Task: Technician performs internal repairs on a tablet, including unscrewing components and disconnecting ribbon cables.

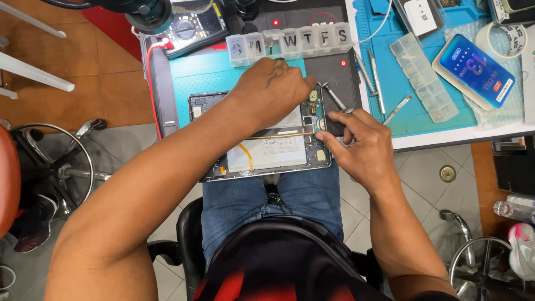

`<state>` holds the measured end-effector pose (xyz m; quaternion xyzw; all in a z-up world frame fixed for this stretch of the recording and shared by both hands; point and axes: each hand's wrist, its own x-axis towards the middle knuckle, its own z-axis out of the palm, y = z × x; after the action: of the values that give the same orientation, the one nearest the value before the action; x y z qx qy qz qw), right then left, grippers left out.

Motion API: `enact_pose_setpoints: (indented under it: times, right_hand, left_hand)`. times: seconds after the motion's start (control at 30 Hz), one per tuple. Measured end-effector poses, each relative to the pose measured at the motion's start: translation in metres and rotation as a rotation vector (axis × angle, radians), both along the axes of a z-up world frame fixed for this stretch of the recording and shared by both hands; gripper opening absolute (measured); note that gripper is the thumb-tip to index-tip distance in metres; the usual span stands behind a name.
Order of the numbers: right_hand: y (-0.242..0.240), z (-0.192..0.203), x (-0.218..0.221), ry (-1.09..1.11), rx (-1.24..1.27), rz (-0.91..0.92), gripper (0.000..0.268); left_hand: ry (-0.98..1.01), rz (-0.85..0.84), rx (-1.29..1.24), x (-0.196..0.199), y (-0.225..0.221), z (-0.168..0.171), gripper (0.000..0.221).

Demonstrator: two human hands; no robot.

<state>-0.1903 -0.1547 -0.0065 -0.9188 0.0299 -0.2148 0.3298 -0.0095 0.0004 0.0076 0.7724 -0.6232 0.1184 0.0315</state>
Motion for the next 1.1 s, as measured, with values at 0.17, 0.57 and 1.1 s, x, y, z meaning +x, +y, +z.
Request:
enact_pose_setpoints:
  times: [0.17, 0.57, 1.1]
  right_hand:
    - [-0.004, 0.003, 0.003, -0.010, -0.068, 0.037, 0.033]
    - [-0.023, -0.005, 0.055, 0.017, -0.470, 0.067, 0.037]
    - [-0.065, 0.002, 0.111, 0.066, -1.056, 0.510, 0.023]
  left_hand:
    - [0.054, -0.001, 0.124, 0.007, 0.004, 0.000, 0.020]
    - [0.136, 0.039, 0.175, 0.022, 0.006, -0.014, 0.025]
    - [0.044, -0.008, 0.181, 0.018, 0.003, -0.024, 0.021]
